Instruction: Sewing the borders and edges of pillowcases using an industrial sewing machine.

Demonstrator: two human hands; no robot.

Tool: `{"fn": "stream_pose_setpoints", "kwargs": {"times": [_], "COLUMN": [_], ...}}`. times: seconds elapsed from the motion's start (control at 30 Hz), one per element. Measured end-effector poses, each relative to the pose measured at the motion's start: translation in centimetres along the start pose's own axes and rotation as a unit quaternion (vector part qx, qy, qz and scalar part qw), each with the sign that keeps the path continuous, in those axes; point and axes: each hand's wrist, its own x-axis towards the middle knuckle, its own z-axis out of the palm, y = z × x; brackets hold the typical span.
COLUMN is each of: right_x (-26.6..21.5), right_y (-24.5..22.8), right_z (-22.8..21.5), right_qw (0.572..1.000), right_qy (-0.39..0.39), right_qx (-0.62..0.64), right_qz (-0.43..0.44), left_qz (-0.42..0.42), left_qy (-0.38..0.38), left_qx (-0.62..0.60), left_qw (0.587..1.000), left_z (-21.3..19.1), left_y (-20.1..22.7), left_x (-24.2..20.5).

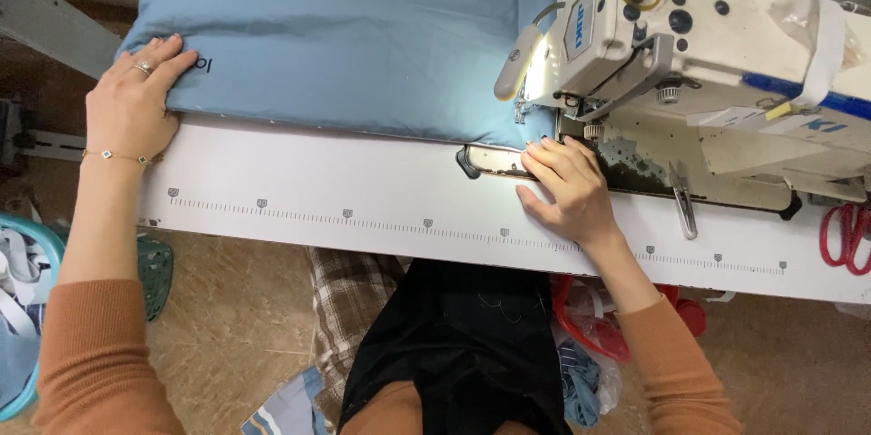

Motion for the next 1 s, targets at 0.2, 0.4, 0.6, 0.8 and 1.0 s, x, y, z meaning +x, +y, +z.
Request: {"fn": "stream_pose_setpoints", "kwargs": {"times": [0.2, 0.4, 0.6, 0.8, 1.0], "right_x": [1.2, 4.0, 0.6, -5.1, -12.5], "right_y": [-1.9, -11.6, -19.3, -18.4, -16.0], "right_z": [1.2, 4.6, -3.0, -8.2, -3.9], "right_qw": [0.996, 0.992, 0.974, 0.988, 0.982], "right_qy": [0.032, -0.061, -0.054, -0.069, -0.042], "right_qx": [-0.032, 0.047, 0.185, 0.130, 0.183], "right_qz": [-0.071, -0.100, -0.117, -0.044, 0.031], "left_qz": [0.041, -0.058, 0.187, 0.064, 0.027], "left_qy": [0.031, -0.553, -0.574, -0.200, 0.053], "left_qx": [0.265, 0.259, -0.409, -0.425, -0.282], "left_qw": [0.963, 0.789, 0.685, 0.881, 0.958], "left_z": [-2.5, -11.9, -21.4, -6.2, 13.8], "left_y": [2.1, 16.6, 26.1, 27.3, 31.4], "left_x": [-1.9, -3.8, 1.1, 11.7, 22.8]}}
